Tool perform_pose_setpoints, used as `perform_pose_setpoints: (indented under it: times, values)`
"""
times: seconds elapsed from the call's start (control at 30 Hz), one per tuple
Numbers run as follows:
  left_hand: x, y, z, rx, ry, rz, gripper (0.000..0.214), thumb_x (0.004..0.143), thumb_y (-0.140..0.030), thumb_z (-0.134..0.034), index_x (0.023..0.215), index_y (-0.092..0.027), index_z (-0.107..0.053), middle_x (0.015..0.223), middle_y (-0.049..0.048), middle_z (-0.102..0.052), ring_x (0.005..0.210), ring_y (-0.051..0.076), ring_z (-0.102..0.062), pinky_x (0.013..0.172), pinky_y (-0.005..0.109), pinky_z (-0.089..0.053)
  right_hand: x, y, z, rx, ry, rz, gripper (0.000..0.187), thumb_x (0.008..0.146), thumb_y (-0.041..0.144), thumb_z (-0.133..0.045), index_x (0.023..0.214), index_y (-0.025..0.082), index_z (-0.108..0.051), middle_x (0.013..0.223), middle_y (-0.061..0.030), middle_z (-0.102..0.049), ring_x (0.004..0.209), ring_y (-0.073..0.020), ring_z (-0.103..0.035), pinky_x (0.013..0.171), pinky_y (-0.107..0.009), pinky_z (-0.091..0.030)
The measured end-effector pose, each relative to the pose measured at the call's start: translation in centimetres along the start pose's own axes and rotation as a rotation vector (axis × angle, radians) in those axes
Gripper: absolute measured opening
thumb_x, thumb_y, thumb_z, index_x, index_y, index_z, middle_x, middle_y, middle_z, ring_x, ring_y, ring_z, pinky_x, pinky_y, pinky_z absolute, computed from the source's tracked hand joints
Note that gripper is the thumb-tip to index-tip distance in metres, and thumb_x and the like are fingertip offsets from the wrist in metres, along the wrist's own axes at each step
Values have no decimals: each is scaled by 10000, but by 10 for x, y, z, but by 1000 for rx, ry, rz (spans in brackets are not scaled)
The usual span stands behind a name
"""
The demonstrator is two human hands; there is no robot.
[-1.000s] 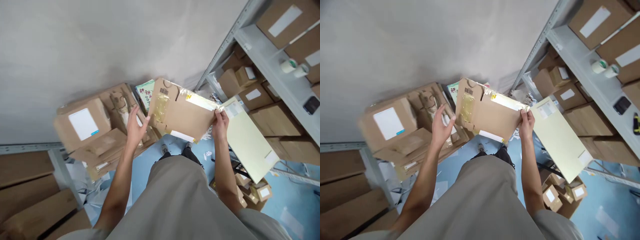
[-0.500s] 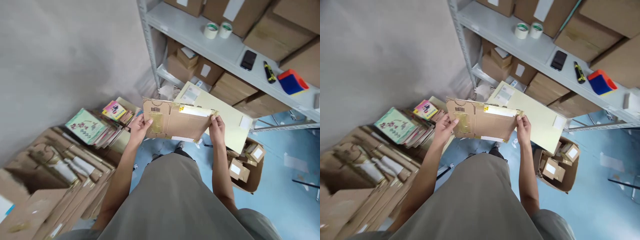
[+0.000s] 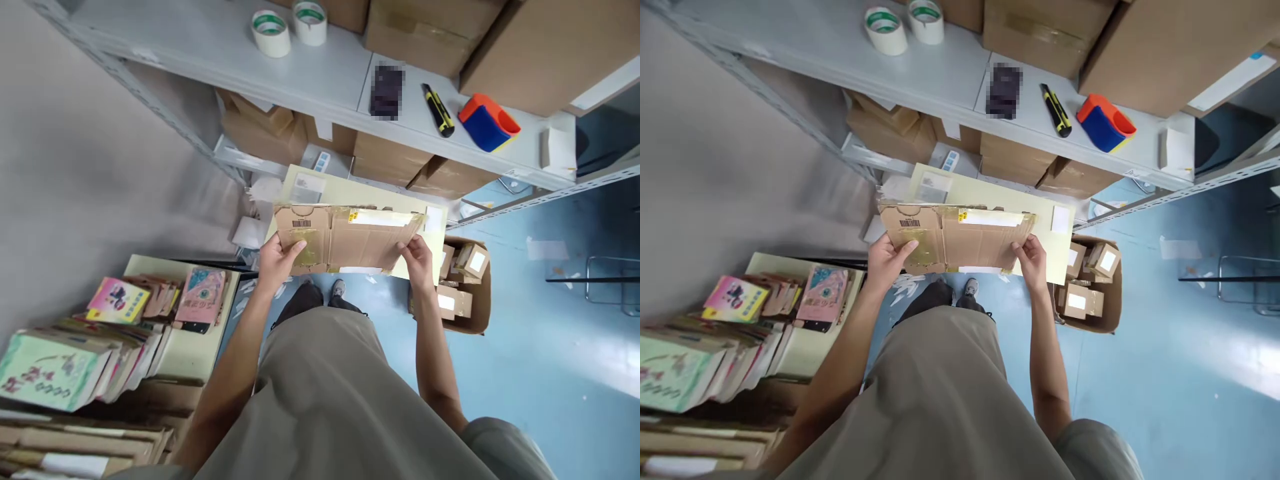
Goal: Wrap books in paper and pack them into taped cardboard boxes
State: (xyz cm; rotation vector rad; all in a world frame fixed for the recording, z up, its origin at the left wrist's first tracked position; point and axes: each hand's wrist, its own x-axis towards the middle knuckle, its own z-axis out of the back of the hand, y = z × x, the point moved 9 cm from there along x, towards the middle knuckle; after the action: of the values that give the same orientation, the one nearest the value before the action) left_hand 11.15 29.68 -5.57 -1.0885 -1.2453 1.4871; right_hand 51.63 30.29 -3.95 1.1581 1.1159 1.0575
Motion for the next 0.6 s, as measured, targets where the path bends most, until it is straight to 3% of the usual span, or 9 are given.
perform_pose_setpoints:
  times: [0.23, 0.37, 0.47, 0.6]
  values:
    - [68, 30, -30, 120, 165, -51, 693, 928, -747, -843, 1340, -206, -708, 1350, 180, -837, 1265, 335, -823, 1136, 491, -664, 16, -17, 9, -207, -109, 8, 500, 979, 738, -826, 1109, 267, -718, 1137, -97, -830, 1134, -290, -771, 1136, -489, -619]
    - [100, 56, -46, 196, 249, -56, 595, 933, -664, -810, 1307, -224, -667, 1365, 182, -807, 1355, 343, -775, 1232, 555, -601, 20, -36, 2, -230, -178, -71, 540, 966, 732, -807, 1200, 255, -713, 1227, -137, -835, 1227, -315, -771, 1155, -527, -630]
    - [116, 76, -59, 183, 340, 37, 520, 884, -515, -825, 1280, -234, -639, 1355, 168, -790, 1376, 338, -760, 1232, 572, -602, 22, -48, -7, -208, -225, -126, 503, 957, 643, -810, 1246, 245, -708, 1345, -175, -824, 1342, -336, -761, 1177, -544, -629]
    - [133, 88, -77, 77, 454, 90, 586, 782, -266, -742, 1354, -232, -622, 1516, 167, -721, 1450, 306, -717, 1252, 548, -607, 21, -60, -20, -211, -299, -150, 472, 957, 536, -776, 1311, 232, -708, 1432, -193, -807, 1405, -331, -750, 1210, -544, -612]
